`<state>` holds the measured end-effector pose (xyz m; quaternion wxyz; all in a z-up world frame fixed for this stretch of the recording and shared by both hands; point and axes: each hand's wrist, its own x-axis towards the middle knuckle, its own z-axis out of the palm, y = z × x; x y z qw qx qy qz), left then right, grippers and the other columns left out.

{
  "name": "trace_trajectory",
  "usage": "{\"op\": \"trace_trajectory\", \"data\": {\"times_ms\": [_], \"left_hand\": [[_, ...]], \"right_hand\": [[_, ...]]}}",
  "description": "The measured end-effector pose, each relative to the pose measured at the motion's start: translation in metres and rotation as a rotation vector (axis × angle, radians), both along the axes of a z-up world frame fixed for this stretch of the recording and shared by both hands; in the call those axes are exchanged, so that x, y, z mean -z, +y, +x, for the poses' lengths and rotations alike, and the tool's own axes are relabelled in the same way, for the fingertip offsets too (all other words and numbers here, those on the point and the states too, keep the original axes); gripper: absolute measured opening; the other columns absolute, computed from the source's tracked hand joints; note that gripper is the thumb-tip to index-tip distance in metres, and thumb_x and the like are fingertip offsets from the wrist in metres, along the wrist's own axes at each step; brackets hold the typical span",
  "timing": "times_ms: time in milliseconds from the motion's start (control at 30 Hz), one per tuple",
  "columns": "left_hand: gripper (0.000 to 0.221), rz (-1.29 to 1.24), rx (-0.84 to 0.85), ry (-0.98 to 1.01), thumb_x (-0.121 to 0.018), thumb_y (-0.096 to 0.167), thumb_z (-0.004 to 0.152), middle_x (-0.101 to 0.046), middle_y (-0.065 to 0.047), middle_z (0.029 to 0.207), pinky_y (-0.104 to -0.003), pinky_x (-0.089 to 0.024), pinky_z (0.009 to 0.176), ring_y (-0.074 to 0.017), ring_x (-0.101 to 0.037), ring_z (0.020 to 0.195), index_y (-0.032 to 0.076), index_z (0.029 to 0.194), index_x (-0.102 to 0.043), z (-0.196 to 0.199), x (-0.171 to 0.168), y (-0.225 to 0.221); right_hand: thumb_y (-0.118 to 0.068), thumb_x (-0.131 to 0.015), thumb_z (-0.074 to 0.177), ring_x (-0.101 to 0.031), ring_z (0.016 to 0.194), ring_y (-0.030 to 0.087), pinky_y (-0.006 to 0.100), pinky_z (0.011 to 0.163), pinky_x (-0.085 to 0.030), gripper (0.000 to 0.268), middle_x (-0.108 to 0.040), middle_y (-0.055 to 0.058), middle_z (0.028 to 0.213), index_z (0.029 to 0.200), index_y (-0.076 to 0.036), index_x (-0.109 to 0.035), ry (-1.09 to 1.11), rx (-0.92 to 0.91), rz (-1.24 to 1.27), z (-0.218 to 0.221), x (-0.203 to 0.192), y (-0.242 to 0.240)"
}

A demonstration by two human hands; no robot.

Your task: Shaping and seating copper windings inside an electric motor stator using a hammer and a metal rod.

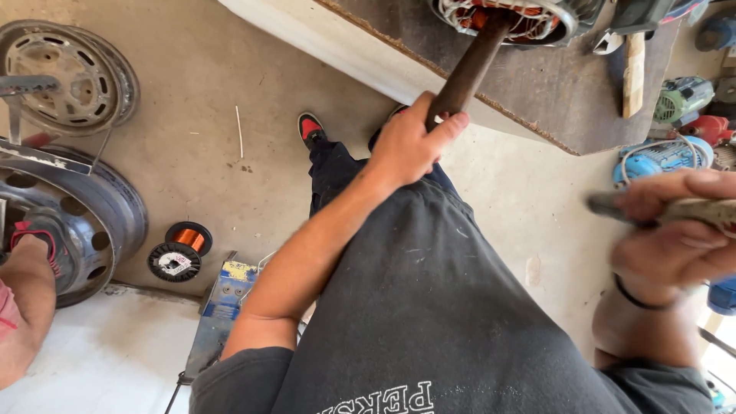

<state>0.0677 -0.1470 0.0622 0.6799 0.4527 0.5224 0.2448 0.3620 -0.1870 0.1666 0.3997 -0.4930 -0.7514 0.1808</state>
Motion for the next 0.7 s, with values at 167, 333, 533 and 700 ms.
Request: {"op": "trace_trajectory", "data": {"times_ms": [167, 333, 533, 700], "left_hand": [[0.061, -0.098, -0.047, 0.100, -0.042, 0.066, 0.084, -0.075, -0.005, 0.074, -0.041, -0.052, 0.068, -0.0263, -0.076, 0.071, 0.017, 0.117, -0.057, 0.007, 0.003, -0.006], [0.047, -0.186, -0.100, -0.019, -0.045, 0.060, 0.083, -0.065, 0.001, 0.064, -0.033, -0.051, 0.059, -0.0151, -0.064, 0.050, 0.016, 0.098, -0.054, -0.006, -0.020, -0.003], [0.048, -0.135, -0.048, -0.005, -0.044, 0.059, 0.087, -0.065, 0.002, 0.064, -0.031, -0.049, 0.054, -0.0129, -0.060, 0.047, 0.016, 0.104, -0.054, -0.014, -0.026, 0.004], [0.049, 0.051, -0.028, 0.135, -0.047, 0.059, 0.089, -0.069, -0.002, 0.077, -0.036, -0.049, 0.050, -0.0187, -0.068, 0.060, 0.014, 0.106, -0.056, -0.005, 0.001, -0.003]], "right_hand": [[-0.026, -0.049, 0.120, -0.050, 0.067, 0.059, 0.061, 0.060, -0.033, 0.029, -0.056, 0.028, 0.073, 0.104, -0.003, -0.042, -0.755, 0.065, -0.634, -0.048, 0.021, 0.031], [-0.004, -0.049, 0.118, -0.051, 0.118, 0.048, 0.059, 0.102, -0.040, 0.013, -0.061, 0.031, 0.116, 0.112, 0.006, -0.057, -0.506, 0.016, -0.477, 0.019, 0.000, -0.004], [-0.011, -0.052, 0.106, -0.053, 0.078, 0.023, 0.036, 0.069, -0.041, 0.010, -0.055, 0.009, 0.098, 0.114, -0.005, -0.056, -0.231, 0.015, -0.274, 0.059, 0.066, 0.002], [-0.015, -0.044, 0.122, -0.056, 0.060, 0.024, 0.041, 0.059, -0.044, 0.020, -0.062, 0.008, 0.080, 0.120, -0.002, -0.059, -0.540, 0.089, -0.675, -0.060, 0.013, 0.023]]}}
